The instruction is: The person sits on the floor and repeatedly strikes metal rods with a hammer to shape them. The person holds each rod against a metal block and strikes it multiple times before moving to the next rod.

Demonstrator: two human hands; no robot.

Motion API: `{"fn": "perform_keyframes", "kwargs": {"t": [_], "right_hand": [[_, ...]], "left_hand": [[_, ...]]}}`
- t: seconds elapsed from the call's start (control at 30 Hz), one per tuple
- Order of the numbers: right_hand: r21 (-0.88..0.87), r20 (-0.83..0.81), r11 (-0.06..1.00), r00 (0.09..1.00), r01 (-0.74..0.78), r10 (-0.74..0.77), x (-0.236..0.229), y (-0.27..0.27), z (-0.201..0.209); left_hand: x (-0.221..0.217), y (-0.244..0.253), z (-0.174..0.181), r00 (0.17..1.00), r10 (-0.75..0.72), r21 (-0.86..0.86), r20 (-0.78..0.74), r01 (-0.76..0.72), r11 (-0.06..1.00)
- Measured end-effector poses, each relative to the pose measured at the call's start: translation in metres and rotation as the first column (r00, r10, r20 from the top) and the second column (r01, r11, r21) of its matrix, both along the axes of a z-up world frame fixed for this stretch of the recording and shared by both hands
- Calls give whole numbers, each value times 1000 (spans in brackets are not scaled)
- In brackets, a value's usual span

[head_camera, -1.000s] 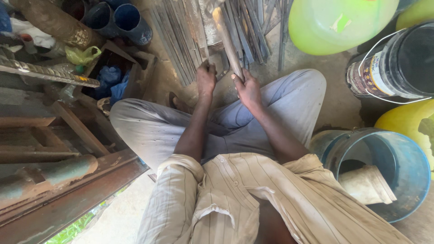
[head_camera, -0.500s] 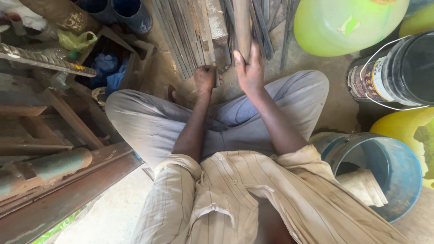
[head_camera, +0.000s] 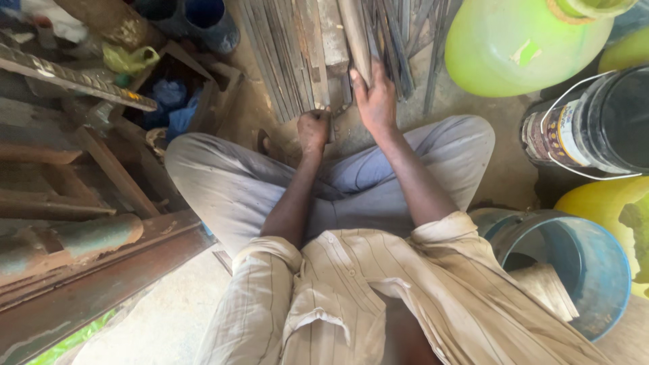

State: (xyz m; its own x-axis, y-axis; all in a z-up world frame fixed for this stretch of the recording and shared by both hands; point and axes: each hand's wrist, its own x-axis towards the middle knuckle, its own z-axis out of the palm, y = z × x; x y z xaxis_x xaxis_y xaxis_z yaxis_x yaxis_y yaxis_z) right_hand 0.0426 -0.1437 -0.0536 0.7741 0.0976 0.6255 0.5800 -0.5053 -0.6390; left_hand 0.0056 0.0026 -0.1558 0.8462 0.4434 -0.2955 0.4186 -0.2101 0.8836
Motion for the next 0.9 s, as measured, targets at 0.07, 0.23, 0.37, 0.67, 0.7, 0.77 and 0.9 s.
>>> {"fn": "perform_keyframes", "kwargs": {"t": [0.07, 0.23, 0.37, 0.67, 0.7, 0.77, 0.9], "right_hand": [[15, -117, 1000, 993, 3, -1, 1, 2, -2], [-199, -426, 979, 897, 39, -123, 22, 0, -22], [-318, -405, 946, 893, 64, -197, 24, -15, -34], [-49, -649, 994, 754, 93, -102, -30, -32, -43], [-42, -679, 994, 728, 96, -99, -34, -33, -47], [-118, -657, 988, 737, 102, -155, -41, -34, -57], [-135, -666, 988, 731, 76, -147, -46, -39, -67]], "left_hand": [[-5, 1, -3, 999, -21, 51, 33, 19, 999], [-9, 2, -18, 988, -42, 172, 146, 16, 985], [-7, 5, -25, 988, -65, 209, 141, 34, 977], [-19, 9, 23, 985, -135, -494, 103, 169, 853], [-19, 10, 33, 987, -122, -550, 109, 162, 819], [-18, 14, 52, 989, -101, -655, 107, 146, 741], [-1, 18, 86, 981, -21, -757, 191, 161, 633]]}}
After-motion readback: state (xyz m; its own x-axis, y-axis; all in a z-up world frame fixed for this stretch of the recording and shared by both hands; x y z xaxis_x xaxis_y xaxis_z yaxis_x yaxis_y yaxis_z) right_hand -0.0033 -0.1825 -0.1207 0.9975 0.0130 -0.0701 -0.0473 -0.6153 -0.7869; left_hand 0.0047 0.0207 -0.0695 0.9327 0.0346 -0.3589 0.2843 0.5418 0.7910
